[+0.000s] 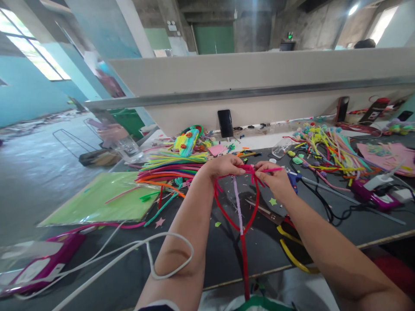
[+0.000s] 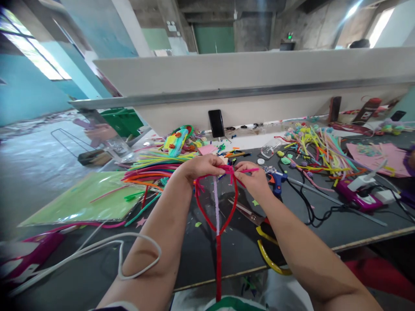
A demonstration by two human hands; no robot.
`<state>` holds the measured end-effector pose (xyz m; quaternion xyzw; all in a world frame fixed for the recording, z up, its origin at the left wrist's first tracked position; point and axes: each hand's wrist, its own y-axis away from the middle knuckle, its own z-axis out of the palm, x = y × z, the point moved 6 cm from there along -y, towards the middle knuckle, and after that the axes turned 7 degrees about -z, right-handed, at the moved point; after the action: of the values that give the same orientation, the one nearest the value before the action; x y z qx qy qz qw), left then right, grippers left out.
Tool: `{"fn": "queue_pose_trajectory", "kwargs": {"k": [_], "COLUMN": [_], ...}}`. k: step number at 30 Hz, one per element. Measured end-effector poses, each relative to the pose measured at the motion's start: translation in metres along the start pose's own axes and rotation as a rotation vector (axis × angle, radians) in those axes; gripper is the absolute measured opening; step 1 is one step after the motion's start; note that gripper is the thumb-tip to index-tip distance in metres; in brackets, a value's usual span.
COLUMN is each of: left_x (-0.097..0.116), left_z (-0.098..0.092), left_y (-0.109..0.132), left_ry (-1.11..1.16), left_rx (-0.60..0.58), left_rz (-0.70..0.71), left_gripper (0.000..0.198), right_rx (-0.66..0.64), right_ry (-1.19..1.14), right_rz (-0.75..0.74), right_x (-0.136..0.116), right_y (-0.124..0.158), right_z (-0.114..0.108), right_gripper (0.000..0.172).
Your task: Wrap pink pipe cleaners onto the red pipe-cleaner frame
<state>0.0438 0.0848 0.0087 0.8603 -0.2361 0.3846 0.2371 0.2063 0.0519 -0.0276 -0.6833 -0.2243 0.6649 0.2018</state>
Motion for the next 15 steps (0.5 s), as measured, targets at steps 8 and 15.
{"fn": "queue_pose_trajectory", "kwargs": {"k": [8, 15], "left_x": [0.008, 0.005], "left_z": [0.004, 0.004], "left_y": [0.000, -0.002], "left_ry": [-0.078, -0.056], "left_rx": [-0.018, 0.021], "left_rz": [-0.010, -0.013], "left_gripper": [0.029, 0.027], "right_rx": [0.055, 0.035], "right_ry": [-0.125, -0.213], "right_rz": [0.134, 0.291], "right_x": [0.009, 0.013], "right_y": [0.003, 0.004], "right_z": [-0.002, 0.002], "right_gripper": [0.010, 0.023]}}
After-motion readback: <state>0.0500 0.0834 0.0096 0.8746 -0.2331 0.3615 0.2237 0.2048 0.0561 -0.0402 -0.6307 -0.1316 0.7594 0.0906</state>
